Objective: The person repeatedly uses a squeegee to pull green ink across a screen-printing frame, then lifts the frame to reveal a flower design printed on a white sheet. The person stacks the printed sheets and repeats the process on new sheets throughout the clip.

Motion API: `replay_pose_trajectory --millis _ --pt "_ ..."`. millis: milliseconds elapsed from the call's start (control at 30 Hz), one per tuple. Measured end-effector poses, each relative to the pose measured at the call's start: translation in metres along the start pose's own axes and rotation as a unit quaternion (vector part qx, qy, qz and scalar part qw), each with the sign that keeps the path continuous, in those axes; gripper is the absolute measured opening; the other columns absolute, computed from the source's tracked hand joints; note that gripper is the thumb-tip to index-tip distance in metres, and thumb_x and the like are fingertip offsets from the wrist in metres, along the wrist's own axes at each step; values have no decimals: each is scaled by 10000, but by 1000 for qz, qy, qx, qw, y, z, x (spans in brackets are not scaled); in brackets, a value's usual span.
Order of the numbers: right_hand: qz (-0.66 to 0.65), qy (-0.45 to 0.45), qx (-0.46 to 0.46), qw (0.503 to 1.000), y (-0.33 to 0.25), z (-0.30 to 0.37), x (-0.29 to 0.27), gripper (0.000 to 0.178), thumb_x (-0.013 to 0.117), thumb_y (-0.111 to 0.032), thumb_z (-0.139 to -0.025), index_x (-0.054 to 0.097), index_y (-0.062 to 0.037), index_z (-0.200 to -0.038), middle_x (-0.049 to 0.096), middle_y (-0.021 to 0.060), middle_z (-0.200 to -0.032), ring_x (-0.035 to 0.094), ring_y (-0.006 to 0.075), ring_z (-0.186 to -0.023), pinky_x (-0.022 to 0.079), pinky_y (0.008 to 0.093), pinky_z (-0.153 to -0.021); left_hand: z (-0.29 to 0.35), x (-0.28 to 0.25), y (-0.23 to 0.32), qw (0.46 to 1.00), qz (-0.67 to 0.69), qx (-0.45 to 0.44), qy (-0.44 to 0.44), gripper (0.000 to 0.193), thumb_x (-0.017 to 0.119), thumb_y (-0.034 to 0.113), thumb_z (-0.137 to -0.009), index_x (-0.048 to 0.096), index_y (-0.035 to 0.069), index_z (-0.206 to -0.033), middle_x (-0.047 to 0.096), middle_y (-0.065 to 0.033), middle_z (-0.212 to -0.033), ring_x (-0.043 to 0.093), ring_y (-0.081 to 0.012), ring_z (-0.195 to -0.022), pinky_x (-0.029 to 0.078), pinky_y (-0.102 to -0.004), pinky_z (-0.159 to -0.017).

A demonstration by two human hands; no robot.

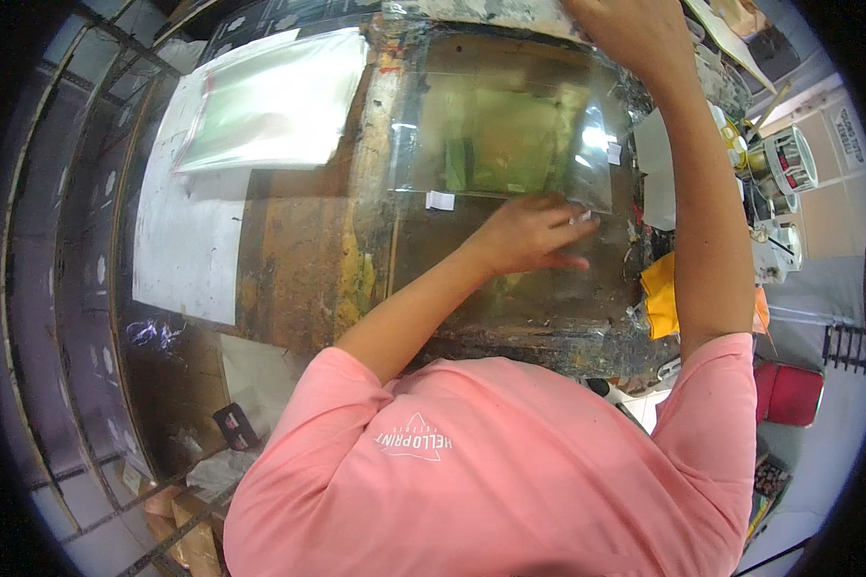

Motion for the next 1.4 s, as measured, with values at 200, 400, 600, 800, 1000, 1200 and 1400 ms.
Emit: replay_pose_trajectory --millis 200,400,600,800,1000,1200,1400 --pt "64 -55 -4 996 -4 59 28 547 616 -473 -997 668 -51 -1342 750 203 -963 704 399 -898 469 488 -831 21 -156 -77 837 255 -382 298 897 946 299 -800 510 -145 -1446 742 -132 -1042 703 -197 -938 582 -297 -818" --pt "-47 -199 -55 977 -7 158 73 428 678 -461 -990 731 -85 -1188 694 160 -976 656 361 -953 509 490 -838 73 -121 -78 851 178 -484 102 1147 1000 544 -639 543 -20 -1526 717 -184 -1279 689 -343 -1186 505 -455 -1056" --pt "-130 -299 19 945 -7 223 114 348 732 -435 -952 743 -101 -1049 696 130 -980 670 351 -938 550 491 -800 120 -92 -79 878 -204 -433 10 1155 977 662 -526 641 88 -1471 626 -95 -1143 557 -313 -1187 346 -468 -1086" --pt "-67 -269 -4 961 -9 234 135 314 769 -393 -926 719 -123 -1080 689 88 -977 691 305 -939 590 454 -740 126 -88 -86 896 -178 -406 2 1238 891 787 -536 618 46 -1489 587 -69 -1104 513 -268 -1095 288 -447 -1020" --pt "-33 -210 -21 977 59 155 221 391 727 -477 -943 736 -117 -1097 691 81 -1010 692 308 -955 578 472 -756 125 -89 -86 899 -183 -398 8 1212 901 772 -538 631 51 -1474 589 -81 -1082 521 -268 -1103 299 -456 -1021" --pt "-58 -313 -30 947 111 74 265 518 661 -572 -988 742 -71 -1091 745 135 -1001 716 353 -958 559 508 -792 121 -94 -83 899 -171 -401 37 1177 963 684 -495 659 70 -1453 602 -93 -1131 545 -286 -1112 337 -463 -1029" --pt "-35 -213 -28 976 113 66 273 470 648 -563 -997 733 -113 -1101 731 123 -977 715 351 -952 563 498 -793 127 -91 -86 896 -103 -430 43 1245 951 693 -526 581 60 -1533 645 -68 -946 566 -262 -997 350 -440 -1009"
Point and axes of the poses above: each hand's wrist, its own z-axis away from the middle knuckle, its own x-axis out of the palm, y = z × x, the point moved 6 cm from there along -z, towards the middle knuckle
